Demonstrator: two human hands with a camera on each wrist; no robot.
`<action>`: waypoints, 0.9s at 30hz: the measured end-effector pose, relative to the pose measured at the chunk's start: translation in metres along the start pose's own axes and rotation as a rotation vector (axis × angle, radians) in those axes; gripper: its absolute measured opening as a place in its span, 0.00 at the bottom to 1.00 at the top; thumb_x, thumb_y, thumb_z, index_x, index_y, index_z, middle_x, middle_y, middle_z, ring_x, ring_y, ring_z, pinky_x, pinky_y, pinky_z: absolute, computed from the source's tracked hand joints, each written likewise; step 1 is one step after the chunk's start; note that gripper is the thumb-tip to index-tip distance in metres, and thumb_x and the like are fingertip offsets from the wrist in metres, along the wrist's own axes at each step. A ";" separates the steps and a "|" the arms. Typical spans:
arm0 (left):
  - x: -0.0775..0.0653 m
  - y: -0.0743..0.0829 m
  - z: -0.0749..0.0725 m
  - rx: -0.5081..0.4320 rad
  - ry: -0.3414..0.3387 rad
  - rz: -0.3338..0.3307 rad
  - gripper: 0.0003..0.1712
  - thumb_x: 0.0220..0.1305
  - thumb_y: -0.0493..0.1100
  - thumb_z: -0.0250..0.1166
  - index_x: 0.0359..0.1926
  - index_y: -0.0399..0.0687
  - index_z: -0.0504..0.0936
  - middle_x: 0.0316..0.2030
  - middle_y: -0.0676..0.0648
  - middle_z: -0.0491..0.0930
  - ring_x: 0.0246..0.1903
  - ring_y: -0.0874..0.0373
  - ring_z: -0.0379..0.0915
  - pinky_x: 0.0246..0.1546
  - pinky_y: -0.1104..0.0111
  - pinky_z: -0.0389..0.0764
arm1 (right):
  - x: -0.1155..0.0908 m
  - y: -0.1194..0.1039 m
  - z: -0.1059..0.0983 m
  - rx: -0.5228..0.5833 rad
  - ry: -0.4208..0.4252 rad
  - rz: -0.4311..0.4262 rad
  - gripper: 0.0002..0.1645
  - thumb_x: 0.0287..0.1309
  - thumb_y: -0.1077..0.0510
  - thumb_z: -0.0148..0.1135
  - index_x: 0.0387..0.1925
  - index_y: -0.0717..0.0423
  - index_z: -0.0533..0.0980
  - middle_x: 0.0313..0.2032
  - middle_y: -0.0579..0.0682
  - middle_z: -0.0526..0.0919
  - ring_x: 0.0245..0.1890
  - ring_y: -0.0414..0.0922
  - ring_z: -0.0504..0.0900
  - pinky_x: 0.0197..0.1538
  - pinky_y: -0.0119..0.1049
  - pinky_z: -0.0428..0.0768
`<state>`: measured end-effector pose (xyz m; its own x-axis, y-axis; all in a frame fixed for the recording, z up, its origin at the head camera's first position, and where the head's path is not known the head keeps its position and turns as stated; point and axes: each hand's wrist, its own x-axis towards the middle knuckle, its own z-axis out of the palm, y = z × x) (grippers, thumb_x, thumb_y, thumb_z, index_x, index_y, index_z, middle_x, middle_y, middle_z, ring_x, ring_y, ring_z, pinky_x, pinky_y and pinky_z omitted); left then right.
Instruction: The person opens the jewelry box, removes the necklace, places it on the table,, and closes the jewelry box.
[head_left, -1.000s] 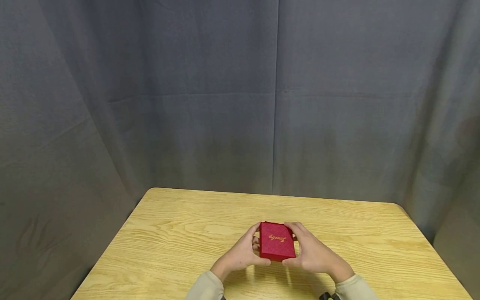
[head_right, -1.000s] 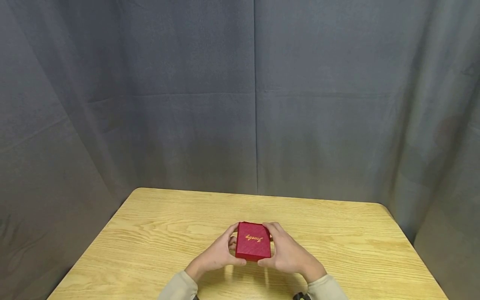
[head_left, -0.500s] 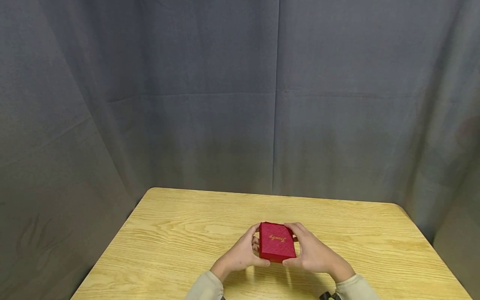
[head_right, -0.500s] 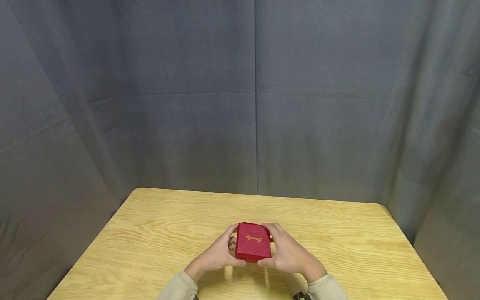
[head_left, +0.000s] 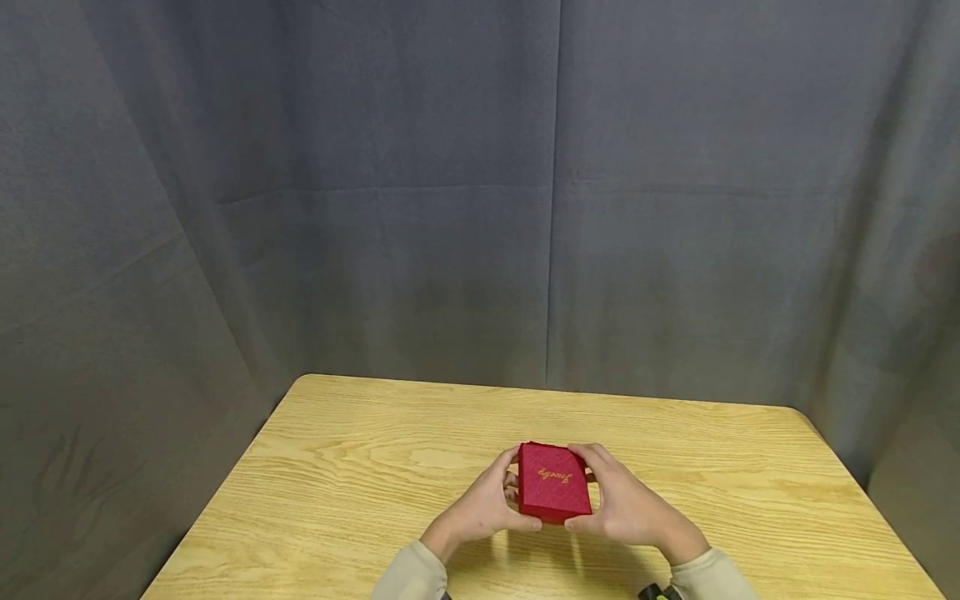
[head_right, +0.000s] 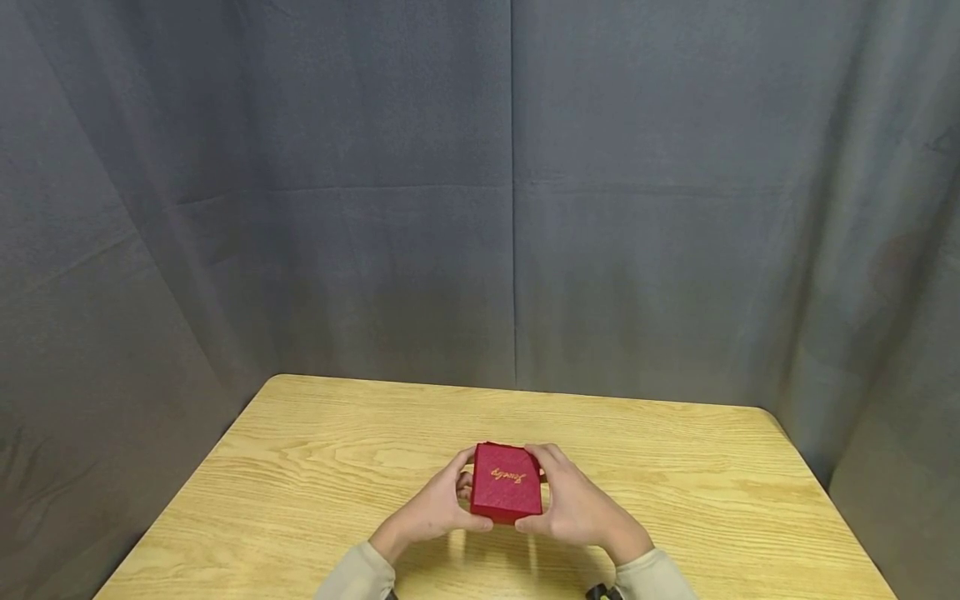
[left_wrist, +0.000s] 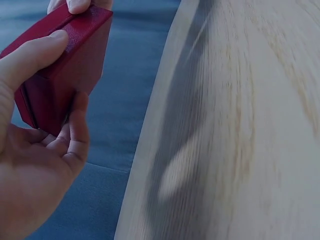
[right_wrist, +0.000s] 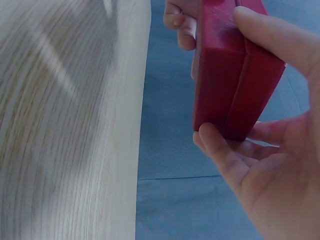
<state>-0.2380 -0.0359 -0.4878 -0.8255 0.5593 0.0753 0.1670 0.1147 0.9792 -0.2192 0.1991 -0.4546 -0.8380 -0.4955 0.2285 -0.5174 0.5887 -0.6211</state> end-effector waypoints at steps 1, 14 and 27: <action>0.000 -0.001 0.000 0.007 0.000 0.003 0.57 0.45 0.33 0.76 0.71 0.44 0.50 0.39 0.49 0.78 0.38 0.57 0.76 0.43 0.67 0.76 | 0.000 0.000 0.000 0.004 0.001 0.001 0.53 0.39 0.50 0.77 0.64 0.61 0.61 0.55 0.44 0.68 0.50 0.43 0.74 0.52 0.43 0.76; 0.000 0.000 -0.002 0.083 -0.007 -0.002 0.57 0.43 0.33 0.77 0.70 0.46 0.52 0.49 0.50 0.70 0.40 0.59 0.74 0.44 0.68 0.75 | 0.000 0.001 -0.003 0.018 -0.011 -0.001 0.54 0.38 0.49 0.78 0.64 0.62 0.61 0.54 0.46 0.69 0.50 0.44 0.75 0.51 0.44 0.76; -0.002 0.001 -0.004 0.172 0.035 0.014 0.53 0.40 0.40 0.79 0.66 0.46 0.59 0.50 0.52 0.71 0.42 0.60 0.72 0.46 0.68 0.74 | -0.003 0.005 -0.007 0.009 -0.002 -0.013 0.52 0.35 0.51 0.79 0.63 0.57 0.63 0.51 0.39 0.70 0.48 0.40 0.75 0.50 0.37 0.77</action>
<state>-0.2383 -0.0396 -0.4861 -0.8400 0.5336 0.0980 0.2658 0.2473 0.9318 -0.2204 0.2077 -0.4531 -0.8310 -0.5042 0.2348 -0.5265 0.5768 -0.6246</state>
